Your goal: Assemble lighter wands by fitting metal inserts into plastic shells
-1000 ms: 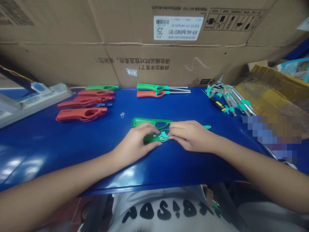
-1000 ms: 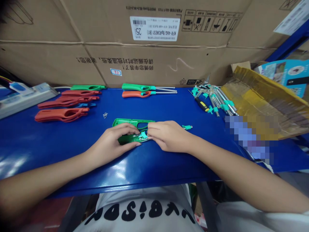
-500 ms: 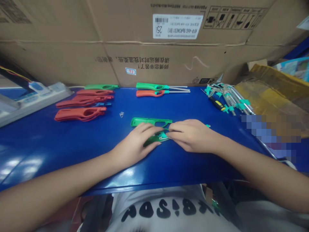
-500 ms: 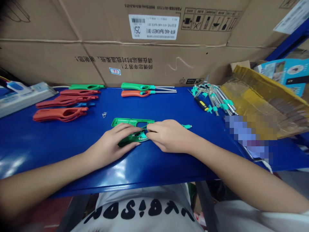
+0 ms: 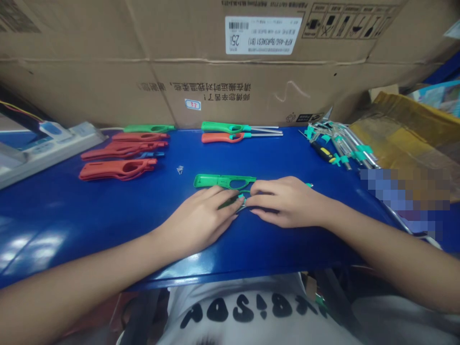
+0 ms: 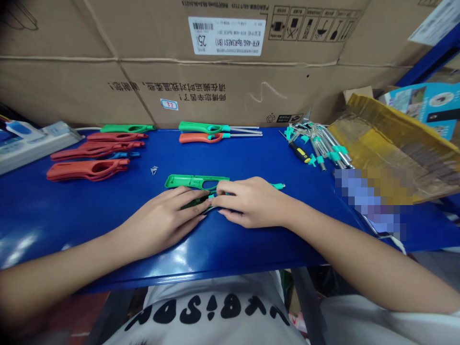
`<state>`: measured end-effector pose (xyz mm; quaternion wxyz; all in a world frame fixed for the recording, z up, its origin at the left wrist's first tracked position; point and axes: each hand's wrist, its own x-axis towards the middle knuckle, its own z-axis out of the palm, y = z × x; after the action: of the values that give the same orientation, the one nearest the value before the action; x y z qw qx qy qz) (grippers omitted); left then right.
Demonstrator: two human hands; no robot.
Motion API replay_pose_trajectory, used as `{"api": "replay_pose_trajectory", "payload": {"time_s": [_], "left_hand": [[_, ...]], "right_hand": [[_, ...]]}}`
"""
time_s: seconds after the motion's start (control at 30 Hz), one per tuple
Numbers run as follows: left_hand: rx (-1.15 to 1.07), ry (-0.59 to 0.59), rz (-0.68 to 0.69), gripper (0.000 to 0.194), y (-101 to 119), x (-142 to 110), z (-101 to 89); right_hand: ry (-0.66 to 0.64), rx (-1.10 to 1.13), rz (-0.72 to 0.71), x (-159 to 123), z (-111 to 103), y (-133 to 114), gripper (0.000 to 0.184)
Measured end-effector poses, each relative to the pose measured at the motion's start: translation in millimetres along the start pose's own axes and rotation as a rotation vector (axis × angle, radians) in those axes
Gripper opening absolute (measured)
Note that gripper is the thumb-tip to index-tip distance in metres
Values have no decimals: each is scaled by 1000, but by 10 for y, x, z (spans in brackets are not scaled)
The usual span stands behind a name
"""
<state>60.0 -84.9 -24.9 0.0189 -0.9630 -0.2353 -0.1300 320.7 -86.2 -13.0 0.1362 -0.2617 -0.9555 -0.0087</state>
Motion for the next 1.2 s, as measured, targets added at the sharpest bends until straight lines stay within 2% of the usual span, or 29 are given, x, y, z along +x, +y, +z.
{"api": "replay_pose_trajectory", "payload": {"time_s": [0.13, 0.33, 0.47, 0.57, 0.73, 1.03, 1.2], "left_hand": [[-19, 14, 9, 37, -16, -8, -5], [-132, 131, 14, 31, -63, -44, 1], [-191, 168, 0, 29, -67, -50, 27], [-217, 158, -15, 27, -54, -47, 40], [-188, 113, -7, 24, -37, -34, 31], [-69, 154, 23, 25, -44, -11, 22], [-38, 122, 21, 26, -21, -9, -7]], "right_hand": [[-65, 41, 6, 17, 25, -2, 20], [-35, 394, 191, 17, 3, 33, 8], [23, 492, 280, 15, 9, 64, 3], [47, 527, 267, 12, 29, 78, 6], [12, 525, 254, 9, 32, 85, 16], [-16, 500, 220, 19, 17, 64, 14], [-18, 497, 205, 28, 13, 61, 13]]}}
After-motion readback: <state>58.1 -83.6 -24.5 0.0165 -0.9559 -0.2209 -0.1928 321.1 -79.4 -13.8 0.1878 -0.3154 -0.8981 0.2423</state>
